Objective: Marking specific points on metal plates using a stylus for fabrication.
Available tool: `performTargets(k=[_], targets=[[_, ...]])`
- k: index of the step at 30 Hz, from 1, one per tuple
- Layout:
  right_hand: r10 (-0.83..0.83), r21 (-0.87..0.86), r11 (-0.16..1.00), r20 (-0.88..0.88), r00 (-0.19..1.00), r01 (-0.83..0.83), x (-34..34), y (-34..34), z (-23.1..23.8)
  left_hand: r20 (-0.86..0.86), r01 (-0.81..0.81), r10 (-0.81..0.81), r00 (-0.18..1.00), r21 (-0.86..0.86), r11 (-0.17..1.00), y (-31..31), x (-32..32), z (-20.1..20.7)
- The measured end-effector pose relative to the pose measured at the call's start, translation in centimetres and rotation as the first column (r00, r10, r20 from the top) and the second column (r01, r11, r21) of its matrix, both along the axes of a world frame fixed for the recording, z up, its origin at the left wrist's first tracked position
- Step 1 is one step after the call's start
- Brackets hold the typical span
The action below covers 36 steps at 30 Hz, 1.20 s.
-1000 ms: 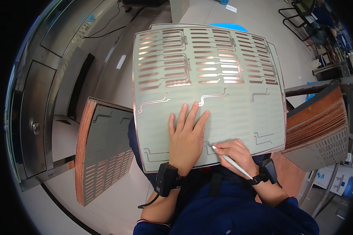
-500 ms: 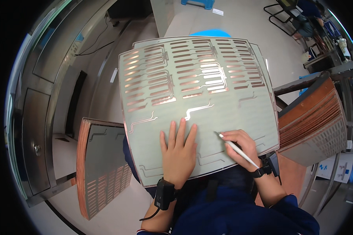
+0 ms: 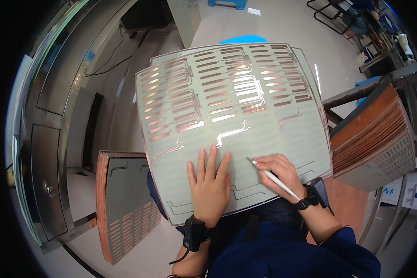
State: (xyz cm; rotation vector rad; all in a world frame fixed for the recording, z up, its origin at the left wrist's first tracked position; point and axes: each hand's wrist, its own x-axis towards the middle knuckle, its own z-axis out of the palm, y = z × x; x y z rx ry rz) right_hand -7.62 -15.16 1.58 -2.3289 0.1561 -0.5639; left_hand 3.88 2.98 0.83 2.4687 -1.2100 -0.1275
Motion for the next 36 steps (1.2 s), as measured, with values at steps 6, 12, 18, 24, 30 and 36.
performTargets(k=[6,12,18,24,30,36], targets=[[-0.008,-0.013,1.0,0.021,1.0,0.008,-0.1,0.0,-0.1,0.005,0.0,0.0,1.0,-0.001,1.0,0.0,0.1,0.0],[-0.047,-0.016,0.999,0.032,0.998,0.047,0.3,0.3,-0.2,0.007,-0.002,0.002,1.0,0.0,1.0,0.1,0.0,0.0],[-0.002,0.004,1.0,0.02,1.0,0.002,-0.3,0.1,-0.2,-0.004,0.001,-0.001,1.0,-0.018,1.0,0.0,-0.2,0.0],[-0.04,0.053,0.998,0.002,0.999,0.04,-1.2,-0.2,-0.3,-0.001,0.0,0.0,1.0,-0.024,1.0,-0.1,-0.1,0.2],[-0.208,0.046,0.977,0.033,0.978,0.206,-2.5,-1.8,-0.4,-0.002,0.001,-0.001,1.0,0.005,1.0,-0.2,0.0,0.6],[-0.191,0.044,0.981,0.05,0.98,0.189,-2.6,-1.9,-0.4,-0.003,-0.005,0.005,1.0,0.02,1.0,-0.4,-0.1,0.7]])
